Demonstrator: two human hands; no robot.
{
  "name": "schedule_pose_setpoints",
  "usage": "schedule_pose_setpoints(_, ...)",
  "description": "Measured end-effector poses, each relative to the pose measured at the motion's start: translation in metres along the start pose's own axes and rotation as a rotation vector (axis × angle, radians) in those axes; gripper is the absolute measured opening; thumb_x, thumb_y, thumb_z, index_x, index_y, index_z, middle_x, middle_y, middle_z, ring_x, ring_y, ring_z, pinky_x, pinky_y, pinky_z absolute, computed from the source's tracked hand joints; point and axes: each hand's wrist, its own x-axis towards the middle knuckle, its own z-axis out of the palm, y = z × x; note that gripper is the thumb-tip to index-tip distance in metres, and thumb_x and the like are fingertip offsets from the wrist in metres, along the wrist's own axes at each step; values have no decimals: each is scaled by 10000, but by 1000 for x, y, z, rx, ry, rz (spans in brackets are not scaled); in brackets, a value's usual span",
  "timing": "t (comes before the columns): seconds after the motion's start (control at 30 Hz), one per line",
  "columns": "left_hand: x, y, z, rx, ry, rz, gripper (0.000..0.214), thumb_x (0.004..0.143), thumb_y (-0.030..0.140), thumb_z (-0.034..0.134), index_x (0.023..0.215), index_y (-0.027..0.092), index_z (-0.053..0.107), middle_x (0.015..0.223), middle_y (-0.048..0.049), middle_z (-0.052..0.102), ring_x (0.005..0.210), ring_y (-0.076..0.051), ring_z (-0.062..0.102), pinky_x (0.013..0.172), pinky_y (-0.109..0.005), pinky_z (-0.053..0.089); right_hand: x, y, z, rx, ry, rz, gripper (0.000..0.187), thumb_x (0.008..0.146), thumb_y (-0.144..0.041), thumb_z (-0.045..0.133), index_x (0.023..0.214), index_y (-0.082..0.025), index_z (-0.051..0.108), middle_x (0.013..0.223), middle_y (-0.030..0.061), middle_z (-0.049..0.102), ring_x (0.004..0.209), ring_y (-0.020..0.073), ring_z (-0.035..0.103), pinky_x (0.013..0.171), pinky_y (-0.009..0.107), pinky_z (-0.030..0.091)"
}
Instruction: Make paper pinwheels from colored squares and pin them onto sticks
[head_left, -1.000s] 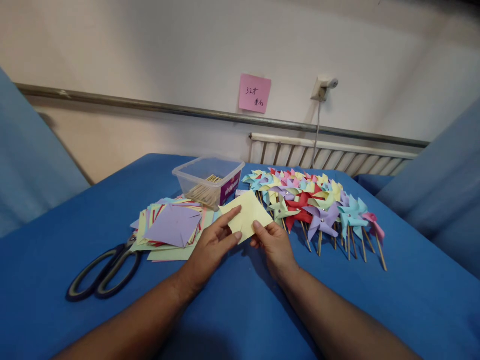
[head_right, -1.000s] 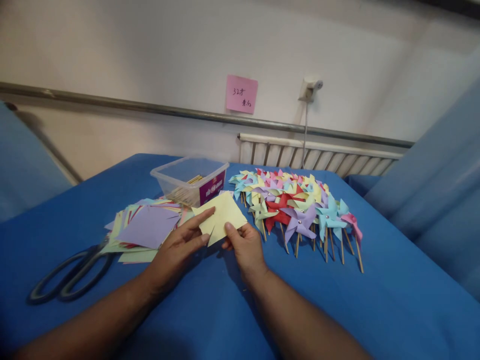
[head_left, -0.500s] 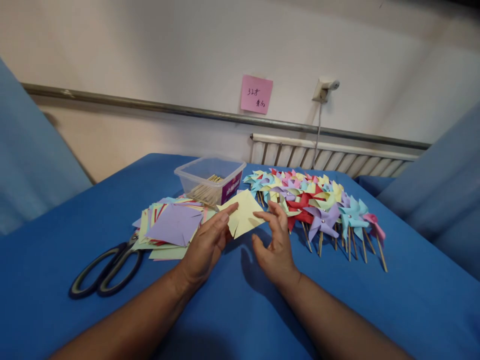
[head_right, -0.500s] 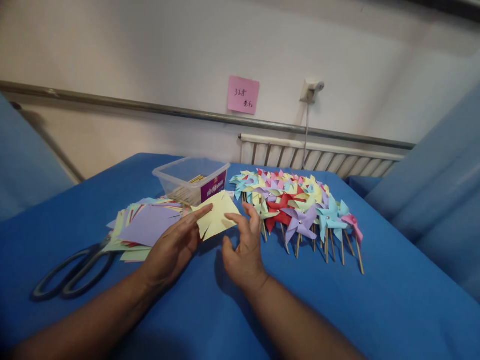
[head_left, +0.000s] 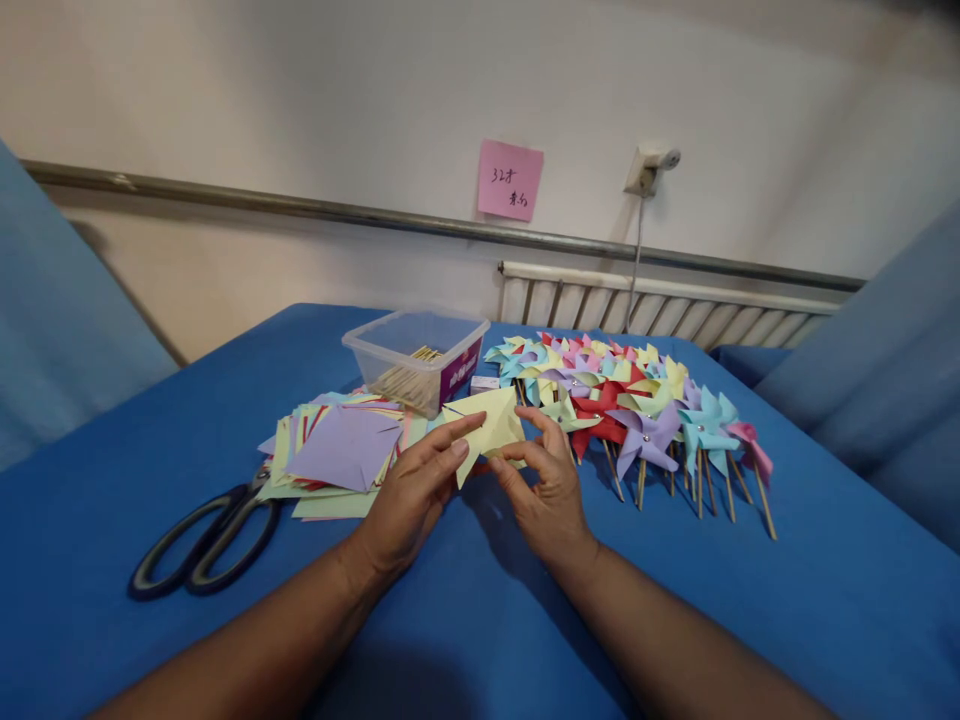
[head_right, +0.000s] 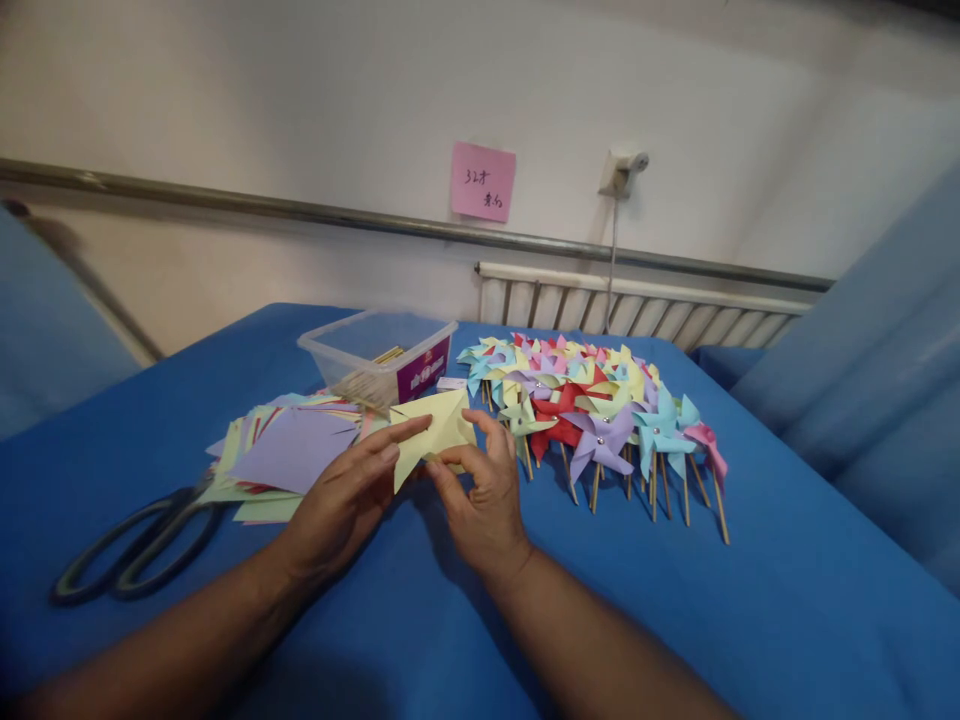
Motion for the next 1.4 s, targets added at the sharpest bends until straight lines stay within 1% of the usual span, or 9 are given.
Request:
schedule_pose_setpoints(0.1, 1, -2, -2, 15, 21, -7, 395, 776, 239, 636, 1166, 182, 614, 1150, -101, 649, 1041, -233, 593, 946, -365, 411, 0, 0, 1, 61, 0, 51, 80, 809, -244, 609, 753, -224, 664, 1209, 54, 519, 1139, 206, 489, 961, 376, 371)
schedule_pose_setpoints(0.23, 3, -5, -4, 88, 33, 10, 423, 735, 199, 679, 1153, 187, 616, 1144, -93, 651, 1046, -219, 589, 946, -356, 408, -1, 0, 1, 105, -12, 140, 87, 759, -239, 660, 681, -205, 643, 1148, 54, 548, 1107, 205, 510, 953, 357, 369)
schedule_pose_setpoints(0.5, 5, -8, -5, 228, 84, 35, 476, 688, 212, 723, 1151, 185, 617, 1128, -97, 663, 1013, -218, 607, 922, -356, 435, -1, 3, 4, 138, -6, 246, 128, 733, -259, 671, 629, -198, 630, 1103, 55, 571, 1052, 205, 538, 916, 349, 387)
schedule_pose_setpoints(0.6, 5, -7, -3, 273, 106, 43, 491, 704, 217, 708, 1182, 188, 596, 1120, -93, 667, 1032, -222, 602, 928, -359, 437, -2, 3, 4, 142, -10, 260, 123, 724, -259, 675, 628, -197, 632, 1095, 59, 578, 1041, 207, 546, 900, 348, 397)
schedule_pose_setpoints(0.73, 5, -6, 0, 305, 143, 63, 588, 692, 205, 711, 1254, 205, 540, 1127, -86, 664, 1050, -228, 597, 929, -360, 444, -3, 4, 5, 146, -22, 274, 127, 717, -271, 683, 621, -198, 641, 1068, 61, 595, 1008, 207, 564, 879, 347, 410)
schedule_pose_setpoints(0.9, 6, -8, 2, 274, 142, 83, 731, 696, 203, 708, 1360, 205, 404, 1122, -92, 666, 1029, -218, 610, 917, -339, 450, -3, 6, 7, 153, -40, 292, 135, 713, -282, 686, 615, -201, 643, 1034, 56, 610, 989, 205, 574, 846, 332, 430)
schedule_pose_setpoints(1.03, 6, -9, 1, 251, 135, 64, 780, 714, 202, 696, 1397, 201, 318, 1078, -90, 680, 976, -198, 630, 899, -327, 455, -3, 6, 7, 152, -52, 303, 138, 715, -272, 683, 609, -197, 635, 1022, 57, 615, 969, 198, 581, 836, 322, 437)
schedule_pose_setpoints(1.17, 6, -8, 2, 267, 135, 58, 799, 718, 205, 693, 1408, 199, 289, 1057, -91, 685, 959, -200, 635, 886, -329, 458, -4, 5, 7, 152, -60, 310, 158, 709, -270, 690, 591, -189, 621, 1005, 58, 621, 963, 196, 587, 840, 317, 435)
schedule_pose_setpoints(1.4, 5, -7, 3, 284, 131, 71, 797, 708, 202, 695, 1402, 188, 302, 1085, -98, 673, 965, -208, 633, 892, -331, 455, -4, 5, 8, 154, -56, 300, 180, 710, -289, 690, 577, -195, 612, 964, 47, 629, 941, 190, 596, 838, 317, 441)
